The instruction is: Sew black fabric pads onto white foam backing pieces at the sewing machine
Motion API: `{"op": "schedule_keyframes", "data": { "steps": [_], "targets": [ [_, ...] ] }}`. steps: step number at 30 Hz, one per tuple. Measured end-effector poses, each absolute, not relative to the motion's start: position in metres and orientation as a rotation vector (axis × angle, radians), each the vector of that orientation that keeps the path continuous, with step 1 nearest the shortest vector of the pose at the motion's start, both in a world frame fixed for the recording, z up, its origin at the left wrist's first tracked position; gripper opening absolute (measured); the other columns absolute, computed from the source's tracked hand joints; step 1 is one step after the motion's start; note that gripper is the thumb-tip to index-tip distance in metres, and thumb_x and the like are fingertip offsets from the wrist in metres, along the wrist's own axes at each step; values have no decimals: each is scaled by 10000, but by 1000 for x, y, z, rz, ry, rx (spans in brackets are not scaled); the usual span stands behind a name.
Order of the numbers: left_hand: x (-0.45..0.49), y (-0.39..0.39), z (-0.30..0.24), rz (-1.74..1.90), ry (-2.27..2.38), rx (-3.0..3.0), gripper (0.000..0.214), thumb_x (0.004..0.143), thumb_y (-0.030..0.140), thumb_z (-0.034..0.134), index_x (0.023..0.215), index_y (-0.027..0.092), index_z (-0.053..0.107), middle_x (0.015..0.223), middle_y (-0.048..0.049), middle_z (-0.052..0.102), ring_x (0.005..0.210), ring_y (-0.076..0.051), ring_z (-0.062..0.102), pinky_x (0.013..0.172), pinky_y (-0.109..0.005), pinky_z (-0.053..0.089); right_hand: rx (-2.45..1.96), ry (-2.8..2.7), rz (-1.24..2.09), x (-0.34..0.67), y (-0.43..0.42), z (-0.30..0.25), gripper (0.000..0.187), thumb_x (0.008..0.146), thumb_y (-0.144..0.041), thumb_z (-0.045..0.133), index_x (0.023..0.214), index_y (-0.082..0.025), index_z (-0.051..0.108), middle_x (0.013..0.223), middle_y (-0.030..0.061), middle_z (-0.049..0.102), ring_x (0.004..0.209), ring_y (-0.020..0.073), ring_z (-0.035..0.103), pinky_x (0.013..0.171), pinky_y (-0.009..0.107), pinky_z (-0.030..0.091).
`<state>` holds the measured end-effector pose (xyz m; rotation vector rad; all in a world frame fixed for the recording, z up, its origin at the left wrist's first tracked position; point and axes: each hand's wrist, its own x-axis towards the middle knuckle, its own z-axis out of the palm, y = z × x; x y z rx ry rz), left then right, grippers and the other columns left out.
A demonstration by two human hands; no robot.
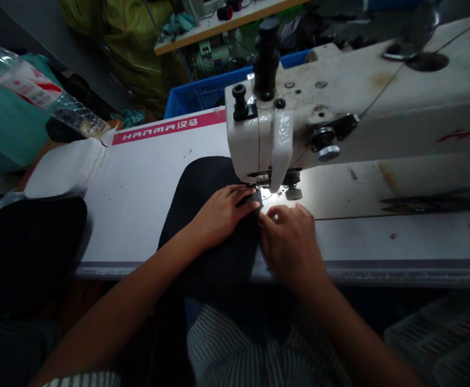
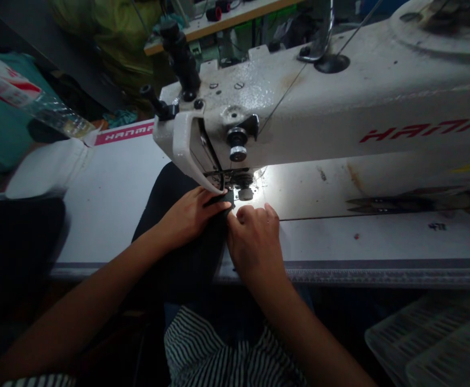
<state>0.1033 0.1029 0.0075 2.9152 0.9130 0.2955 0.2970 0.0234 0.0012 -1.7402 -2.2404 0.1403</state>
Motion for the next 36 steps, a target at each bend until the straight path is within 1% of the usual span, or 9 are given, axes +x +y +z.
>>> {"op": "schedule_keyframes", "data": {
  "steps": [8,17,19,22,23,26,28,30,36],
  "targets": [
    [92,89,5,242,940,2876,354,1015,140,569,1355,211,638,1476,-86,615,1415,-298,507,1148,-549,462,-1821,-2222,86,289,8,2,231,977,-266,603,1182,-259,708,1003,50,647,898,236,499,1128,522,275],
    [102,90,10,244,1103,2828,369,1047,152,502,1398,174,612,1500,-118,591,1449,-291,481,1190,-549,419,-1829,-2163,15,292,24,2,209,967,-188,566,1098,-234,722,950,59,633,860,234,510,1120,563,340],
    [95,67,19,179,1028,2801,428,1049,309,552,1449,158,565,1546,-140,544,1487,-315,434,1226,-581,360,-1764,-2179,40,296,14,1,187,959,-215,594,1097,-227,719,1019,77,647,921,257,530,1128,585,340],
    [79,18,25,91,874,2753,895,905,674,652,1555,101,425,1628,-205,418,1542,-385,326,1255,-627,285,-1555,-2221,116,302,-13,0,164,958,-236,604,1077,-207,713,1155,111,641,1059,284,540,1164,596,310],
    [73,2,24,81,873,2747,914,906,656,662,1576,97,387,1644,-206,390,1557,-390,293,1258,-634,272,-1479,-2239,148,303,-24,-1,160,960,-231,599,1070,-201,712,1157,113,638,1069,278,539,1166,578,317],
    [59,-28,15,165,969,2691,602,1017,217,527,1591,151,358,1643,-131,421,1586,-307,253,1270,-610,261,-1338,-2288,225,301,-49,-4,138,962,-242,616,1044,-200,719,1025,82,643,958,242,531,1089,490,397],
    [55,-33,11,291,1032,2570,629,980,38,408,1591,178,349,1623,-91,463,1575,-220,295,1279,-548,285,-1328,-2304,208,298,-60,-7,182,959,-257,638,1112,-207,724,942,61,633,895,234,511,1022,455,424],
    [54,-31,12,345,1064,2474,646,970,12,381,1586,204,358,1617,-64,476,1559,-175,329,1278,-512,307,-1347,-2305,159,295,-65,-9,235,964,-253,635,1178,-207,718,898,54,623,869,235,500,1007,451,415],
    [52,-31,13,138,1122,2706,603,966,40,425,1535,228,487,1585,-48,512,1557,-277,335,1278,-649,188,-1386,-2273,84,293,-71,-12,198,984,-225,595,1128,-209,729,867,47,612,859,227,496,1071,444,362]
  ]
}}
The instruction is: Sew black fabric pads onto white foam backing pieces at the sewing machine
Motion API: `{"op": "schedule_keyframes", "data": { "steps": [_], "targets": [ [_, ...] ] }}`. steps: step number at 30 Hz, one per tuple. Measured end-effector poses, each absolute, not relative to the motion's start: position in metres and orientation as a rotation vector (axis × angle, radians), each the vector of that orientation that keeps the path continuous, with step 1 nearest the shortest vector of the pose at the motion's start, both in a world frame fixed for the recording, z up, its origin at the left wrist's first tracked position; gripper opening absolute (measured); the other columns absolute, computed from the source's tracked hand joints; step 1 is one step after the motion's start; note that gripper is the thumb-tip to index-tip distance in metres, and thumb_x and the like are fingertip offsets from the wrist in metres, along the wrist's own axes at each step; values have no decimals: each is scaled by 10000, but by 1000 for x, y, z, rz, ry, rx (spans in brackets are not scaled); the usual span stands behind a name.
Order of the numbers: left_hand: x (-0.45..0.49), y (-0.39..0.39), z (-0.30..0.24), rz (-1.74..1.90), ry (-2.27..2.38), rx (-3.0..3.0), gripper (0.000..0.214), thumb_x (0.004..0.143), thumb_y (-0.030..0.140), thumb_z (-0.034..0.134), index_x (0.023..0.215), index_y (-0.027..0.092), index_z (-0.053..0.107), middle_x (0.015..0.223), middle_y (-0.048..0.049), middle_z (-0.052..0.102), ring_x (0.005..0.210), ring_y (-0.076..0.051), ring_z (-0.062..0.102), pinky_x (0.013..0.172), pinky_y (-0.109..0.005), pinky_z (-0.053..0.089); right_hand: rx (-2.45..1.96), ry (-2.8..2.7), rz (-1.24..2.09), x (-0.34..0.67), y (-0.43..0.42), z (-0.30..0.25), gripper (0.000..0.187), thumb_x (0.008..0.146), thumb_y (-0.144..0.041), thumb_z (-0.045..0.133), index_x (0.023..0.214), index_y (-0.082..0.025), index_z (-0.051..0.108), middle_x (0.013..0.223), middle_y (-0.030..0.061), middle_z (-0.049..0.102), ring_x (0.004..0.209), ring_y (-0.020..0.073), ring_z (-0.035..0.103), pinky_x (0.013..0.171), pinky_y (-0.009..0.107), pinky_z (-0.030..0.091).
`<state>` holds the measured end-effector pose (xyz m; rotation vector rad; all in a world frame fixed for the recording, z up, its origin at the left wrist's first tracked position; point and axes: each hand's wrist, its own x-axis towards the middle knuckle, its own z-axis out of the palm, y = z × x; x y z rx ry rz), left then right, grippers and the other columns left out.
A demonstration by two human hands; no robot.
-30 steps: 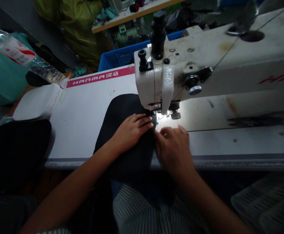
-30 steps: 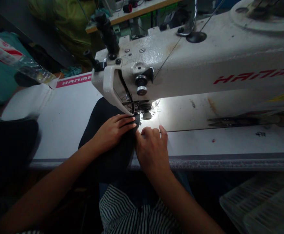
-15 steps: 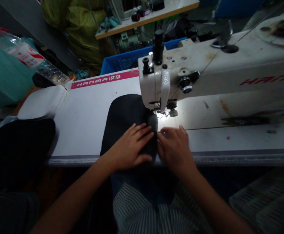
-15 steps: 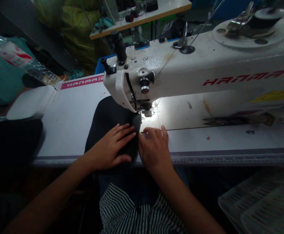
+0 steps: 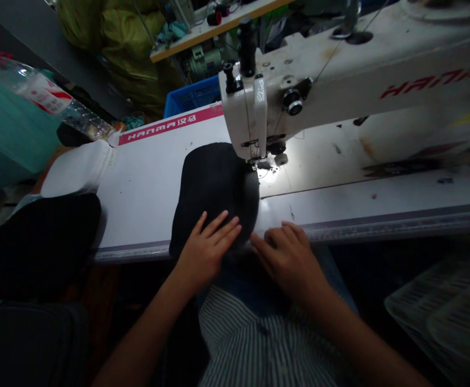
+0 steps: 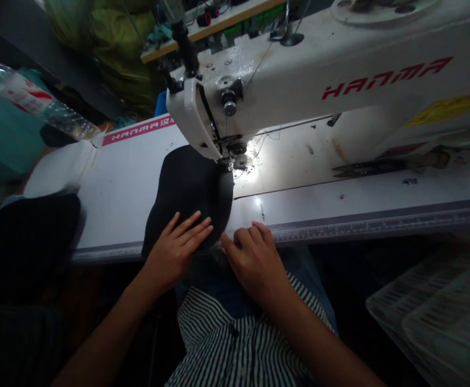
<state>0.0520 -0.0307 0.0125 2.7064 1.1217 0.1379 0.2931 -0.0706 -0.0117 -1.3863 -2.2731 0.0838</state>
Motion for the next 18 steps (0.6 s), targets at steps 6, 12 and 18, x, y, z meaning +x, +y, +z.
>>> {"op": "schedule_keyframes", "data": {
  "steps": [6,12,18],
  "targets": [
    [52,-34,7,122,1147,2752,609,984,58,411,1574,209,434,1623,-65,456,1566,-285,313,1260,-647,236,-1403,-2284,47,292,-73,-14,212,986,-228,593,1155,-212,720,868,43,612,858,221,493,1083,441,361],
    [65,-37,5,86,1224,2765,619,969,60,447,1564,230,460,1632,-54,442,1555,-313,331,1223,-620,332,-1393,-2263,83,293,-74,-15,188,979,-214,599,1117,-208,727,865,41,618,848,224,510,1086,474,396],
    [69,-44,12,71,1254,2810,545,1017,215,521,1559,232,470,1634,-66,440,1509,-359,398,1157,-596,418,-1390,-2129,193,295,-72,-10,260,1006,-175,553,1219,-105,687,940,74,670,905,202,575,1075,438,445]
  ]
}}
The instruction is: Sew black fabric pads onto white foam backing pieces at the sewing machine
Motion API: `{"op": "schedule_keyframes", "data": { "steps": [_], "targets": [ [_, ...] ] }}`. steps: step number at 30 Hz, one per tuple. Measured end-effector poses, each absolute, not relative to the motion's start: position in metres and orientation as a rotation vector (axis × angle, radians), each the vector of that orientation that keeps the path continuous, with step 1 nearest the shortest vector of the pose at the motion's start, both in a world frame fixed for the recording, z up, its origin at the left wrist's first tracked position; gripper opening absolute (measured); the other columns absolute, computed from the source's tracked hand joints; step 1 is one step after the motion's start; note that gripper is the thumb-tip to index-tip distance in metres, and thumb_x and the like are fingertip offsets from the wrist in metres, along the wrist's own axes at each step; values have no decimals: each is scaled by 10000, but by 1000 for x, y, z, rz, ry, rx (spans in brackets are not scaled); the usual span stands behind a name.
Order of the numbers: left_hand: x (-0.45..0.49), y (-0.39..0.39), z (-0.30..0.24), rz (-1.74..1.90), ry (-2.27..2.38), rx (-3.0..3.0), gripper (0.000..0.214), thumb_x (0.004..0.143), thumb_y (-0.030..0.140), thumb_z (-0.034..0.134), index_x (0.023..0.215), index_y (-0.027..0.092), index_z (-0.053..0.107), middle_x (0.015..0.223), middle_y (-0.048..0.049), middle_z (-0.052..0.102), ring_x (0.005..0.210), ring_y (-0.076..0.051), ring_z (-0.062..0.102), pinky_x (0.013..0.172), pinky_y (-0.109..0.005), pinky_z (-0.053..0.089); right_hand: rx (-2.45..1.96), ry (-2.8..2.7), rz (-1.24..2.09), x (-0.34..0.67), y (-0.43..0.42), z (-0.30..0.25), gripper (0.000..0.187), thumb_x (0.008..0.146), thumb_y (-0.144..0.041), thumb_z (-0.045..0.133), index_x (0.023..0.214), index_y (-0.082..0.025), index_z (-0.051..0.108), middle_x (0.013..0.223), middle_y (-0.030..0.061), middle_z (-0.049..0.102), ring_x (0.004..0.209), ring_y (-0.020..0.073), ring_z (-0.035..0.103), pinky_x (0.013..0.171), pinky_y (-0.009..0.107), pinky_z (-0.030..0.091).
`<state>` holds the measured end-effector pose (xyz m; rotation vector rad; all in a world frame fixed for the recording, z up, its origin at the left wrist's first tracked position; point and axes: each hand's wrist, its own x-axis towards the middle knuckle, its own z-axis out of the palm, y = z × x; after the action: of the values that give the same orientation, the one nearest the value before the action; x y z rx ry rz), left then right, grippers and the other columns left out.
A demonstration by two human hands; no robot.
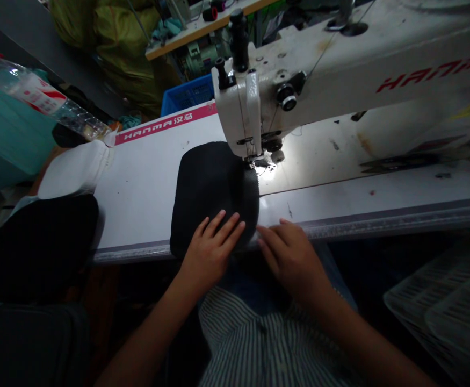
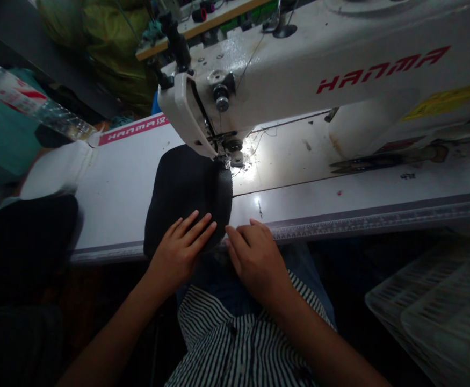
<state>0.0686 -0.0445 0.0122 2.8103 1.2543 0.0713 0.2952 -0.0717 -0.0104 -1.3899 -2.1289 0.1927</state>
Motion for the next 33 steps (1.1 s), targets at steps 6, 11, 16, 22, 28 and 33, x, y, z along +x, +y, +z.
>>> {"op": "schedule_keyframes", "data": {
  "steps": [6,11,16,22,28,33],
  "targets": [
    [91,-6,34,157,1204,2800,414,1050,405,533,1361,158,649,1415,-126,665,1306,-322,597,1048,-503,531,-1470,-2248,87,289,-70,-8,294,973,-165,590,1237,-110,706,962,86,671,901,246,560,1042,477,469],
    [118,57,21,109,873,2956,478,1051,117,403,1523,146,472,1656,-105,407,1577,-294,264,1278,-540,281,-1500,-2251,36,286,-71,-8,316,925,-105,610,1222,-114,716,972,93,669,893,250,558,1041,465,466],
    [101,85,2,89,1130,2749,520,1069,131,333,1589,130,340,1654,-174,383,1581,-311,261,1247,-589,317,-1491,-2208,52,286,-71,-11,319,937,-106,576,1229,-118,703,971,90,668,899,240,563,1048,467,467],
    [92,79,9,95,1075,2746,513,1059,269,503,1562,212,419,1694,-191,282,1582,-399,217,1200,-702,305,-1489,-2198,53,287,-71,-12,339,933,-67,527,1222,-121,696,977,94,670,892,232,567,1048,468,471],
    [95,72,9,130,1088,2799,409,1057,195,479,1455,258,554,1589,-97,497,1527,-346,354,1189,-737,302,-1489,-2206,69,289,-70,-11,364,933,-59,490,1223,-133,698,970,93,675,878,228,560,1048,467,468],
    [101,88,11,152,1105,2807,421,1036,213,526,1454,230,566,1576,-133,497,1487,-357,405,1183,-705,346,-1526,-2228,80,296,-51,-7,373,911,-56,527,1230,-138,703,992,93,674,918,254,556,1046,486,449]
  ]
}}
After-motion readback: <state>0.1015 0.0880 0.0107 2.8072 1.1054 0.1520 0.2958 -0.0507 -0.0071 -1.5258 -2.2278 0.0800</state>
